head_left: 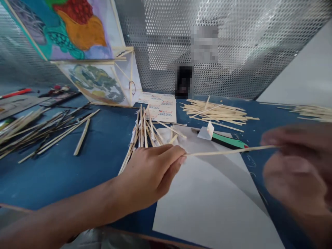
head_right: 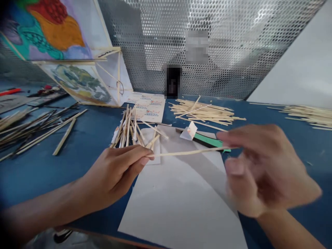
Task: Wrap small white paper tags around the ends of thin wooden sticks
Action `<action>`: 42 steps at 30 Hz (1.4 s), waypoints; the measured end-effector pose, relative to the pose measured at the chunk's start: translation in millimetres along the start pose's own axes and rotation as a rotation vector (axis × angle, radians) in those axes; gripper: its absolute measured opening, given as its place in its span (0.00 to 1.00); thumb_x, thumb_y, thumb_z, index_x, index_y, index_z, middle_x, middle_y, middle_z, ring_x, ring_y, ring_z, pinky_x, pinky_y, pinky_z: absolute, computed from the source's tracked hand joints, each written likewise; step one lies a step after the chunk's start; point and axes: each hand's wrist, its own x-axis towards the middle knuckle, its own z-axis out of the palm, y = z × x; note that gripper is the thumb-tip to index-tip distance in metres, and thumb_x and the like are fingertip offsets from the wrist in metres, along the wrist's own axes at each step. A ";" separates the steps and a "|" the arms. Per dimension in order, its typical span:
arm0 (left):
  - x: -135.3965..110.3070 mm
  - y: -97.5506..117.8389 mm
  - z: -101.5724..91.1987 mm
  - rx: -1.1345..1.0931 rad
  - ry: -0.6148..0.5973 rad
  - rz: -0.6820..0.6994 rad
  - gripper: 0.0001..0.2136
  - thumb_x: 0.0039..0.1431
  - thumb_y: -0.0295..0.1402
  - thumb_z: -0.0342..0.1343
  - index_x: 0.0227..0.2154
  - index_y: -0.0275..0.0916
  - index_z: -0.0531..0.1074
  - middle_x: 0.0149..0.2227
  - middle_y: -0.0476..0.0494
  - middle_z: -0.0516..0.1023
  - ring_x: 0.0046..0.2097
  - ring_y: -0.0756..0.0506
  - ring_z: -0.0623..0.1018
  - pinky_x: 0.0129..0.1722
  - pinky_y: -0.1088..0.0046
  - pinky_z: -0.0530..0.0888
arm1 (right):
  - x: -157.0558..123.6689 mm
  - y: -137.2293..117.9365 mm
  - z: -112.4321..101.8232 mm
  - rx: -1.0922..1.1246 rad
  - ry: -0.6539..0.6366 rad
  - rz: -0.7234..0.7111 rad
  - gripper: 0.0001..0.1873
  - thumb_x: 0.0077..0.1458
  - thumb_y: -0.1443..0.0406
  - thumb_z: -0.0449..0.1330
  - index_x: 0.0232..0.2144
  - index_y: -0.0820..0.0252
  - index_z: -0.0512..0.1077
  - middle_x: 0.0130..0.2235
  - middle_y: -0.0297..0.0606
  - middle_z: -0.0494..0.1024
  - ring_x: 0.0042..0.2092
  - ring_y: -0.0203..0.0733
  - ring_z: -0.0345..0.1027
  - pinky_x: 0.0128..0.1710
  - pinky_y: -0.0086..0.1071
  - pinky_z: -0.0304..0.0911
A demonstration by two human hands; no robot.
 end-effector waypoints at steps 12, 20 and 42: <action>0.2 -3.0 -13.4 0.409 0.297 0.303 0.07 0.64 0.27 0.59 0.45 0.35 0.75 0.33 0.48 0.82 0.31 0.48 0.78 0.31 0.70 0.70 | 11.8 7.0 15.4 -0.047 -0.222 -0.423 0.06 0.58 0.73 0.62 0.34 0.56 0.72 0.24 0.33 0.69 0.27 0.38 0.60 0.30 0.35 0.59; 7.8 -5.2 -4.9 0.648 0.235 0.345 0.08 0.68 0.28 0.55 0.46 0.37 0.75 0.36 0.48 0.82 0.38 0.44 0.80 0.38 0.65 0.69 | 6.5 6.8 21.9 -0.078 -0.317 -0.423 0.05 0.60 0.70 0.61 0.32 0.57 0.72 0.21 0.31 0.68 0.24 0.37 0.59 0.26 0.33 0.55; -73.2 -44.9 -59.6 0.606 0.182 -0.059 0.21 0.69 0.27 0.45 0.61 0.44 0.68 0.63 0.41 0.72 0.61 0.41 0.74 0.69 0.50 0.53 | -5.5 9.3 48.9 -0.048 -0.474 -0.343 0.11 0.63 0.67 0.58 0.47 0.56 0.75 0.43 0.40 0.82 0.47 0.50 0.73 0.52 0.49 0.60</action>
